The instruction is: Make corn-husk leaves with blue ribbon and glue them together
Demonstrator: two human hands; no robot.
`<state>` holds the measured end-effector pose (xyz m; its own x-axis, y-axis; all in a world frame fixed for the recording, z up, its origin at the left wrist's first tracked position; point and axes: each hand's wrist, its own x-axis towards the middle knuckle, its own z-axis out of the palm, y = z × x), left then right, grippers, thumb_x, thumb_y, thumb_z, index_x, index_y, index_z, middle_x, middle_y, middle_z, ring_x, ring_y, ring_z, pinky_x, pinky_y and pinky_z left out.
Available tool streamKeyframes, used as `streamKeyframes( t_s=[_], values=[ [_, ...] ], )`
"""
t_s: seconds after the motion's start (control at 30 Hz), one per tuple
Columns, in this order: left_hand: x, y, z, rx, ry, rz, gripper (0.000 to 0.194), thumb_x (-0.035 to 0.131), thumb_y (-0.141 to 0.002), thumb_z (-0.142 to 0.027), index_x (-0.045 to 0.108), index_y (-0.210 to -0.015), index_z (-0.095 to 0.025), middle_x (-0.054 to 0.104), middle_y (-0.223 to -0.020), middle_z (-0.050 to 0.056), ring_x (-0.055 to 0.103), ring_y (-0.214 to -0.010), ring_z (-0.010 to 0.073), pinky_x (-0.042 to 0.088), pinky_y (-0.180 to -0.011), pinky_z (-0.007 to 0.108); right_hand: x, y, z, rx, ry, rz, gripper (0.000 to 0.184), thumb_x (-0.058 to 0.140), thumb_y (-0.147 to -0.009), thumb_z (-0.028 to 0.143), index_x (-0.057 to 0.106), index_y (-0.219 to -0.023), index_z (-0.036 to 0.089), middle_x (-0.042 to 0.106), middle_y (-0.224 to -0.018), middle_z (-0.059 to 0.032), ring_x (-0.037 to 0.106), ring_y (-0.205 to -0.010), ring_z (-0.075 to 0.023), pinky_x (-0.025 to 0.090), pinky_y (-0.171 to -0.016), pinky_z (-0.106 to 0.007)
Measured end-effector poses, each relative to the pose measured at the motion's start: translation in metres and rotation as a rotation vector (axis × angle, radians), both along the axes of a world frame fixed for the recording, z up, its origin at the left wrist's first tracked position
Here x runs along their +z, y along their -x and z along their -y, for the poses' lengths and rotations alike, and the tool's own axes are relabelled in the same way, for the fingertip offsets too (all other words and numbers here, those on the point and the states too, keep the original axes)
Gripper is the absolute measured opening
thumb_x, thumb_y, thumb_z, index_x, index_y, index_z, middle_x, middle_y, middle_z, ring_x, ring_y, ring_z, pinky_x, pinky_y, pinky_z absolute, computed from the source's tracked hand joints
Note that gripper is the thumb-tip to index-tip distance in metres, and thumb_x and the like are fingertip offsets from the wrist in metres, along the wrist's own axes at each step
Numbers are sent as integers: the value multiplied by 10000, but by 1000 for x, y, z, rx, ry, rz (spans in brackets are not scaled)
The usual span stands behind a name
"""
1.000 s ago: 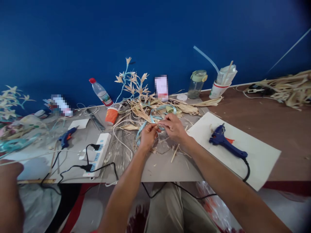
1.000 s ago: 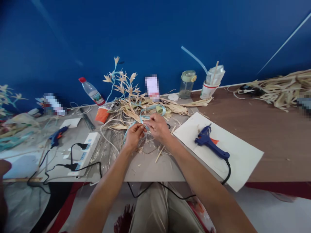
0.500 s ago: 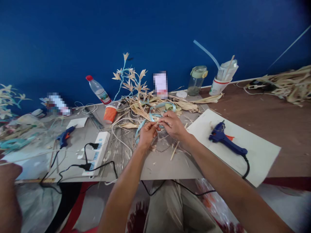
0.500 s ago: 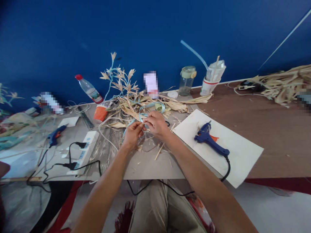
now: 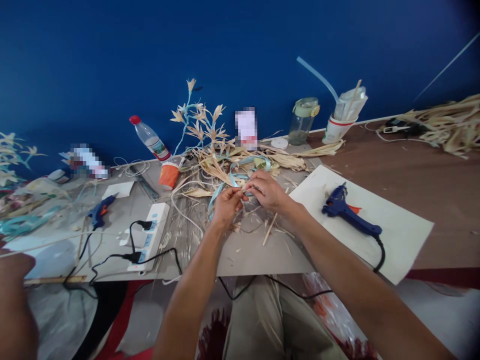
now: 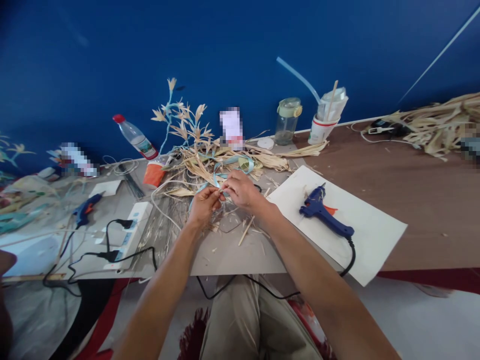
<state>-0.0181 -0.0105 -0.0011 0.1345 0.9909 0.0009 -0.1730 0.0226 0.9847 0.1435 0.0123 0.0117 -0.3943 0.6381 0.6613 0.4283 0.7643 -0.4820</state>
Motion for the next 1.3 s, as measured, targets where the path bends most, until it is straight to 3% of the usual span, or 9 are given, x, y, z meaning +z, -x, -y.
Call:
streamKeyframes(
  t_s=[0.77, 1.3],
  values=[
    [3, -1, 2, -31, 34, 10, 259, 672, -696, -353, 562, -781, -135, 630, -628, -2, 343, -366, 15, 257, -408, 195, 8, -3, 3, 33, 54, 17, 91, 523, -811, 171, 552, -725, 175, 508, -794, -52, 494, -786, -179, 401, -746, -329],
    [2, -1, 2, 18, -4, -113, 260, 648, -711, -387, 588, -770, -141, 627, -636, 2, 362, -394, 32, 275, -411, 199, 2, -3, 0, -5, 8, 64, 138, 489, -836, 193, 607, -766, 186, 533, -809, -68, 498, -791, -196, 406, -724, -339]
  ],
)
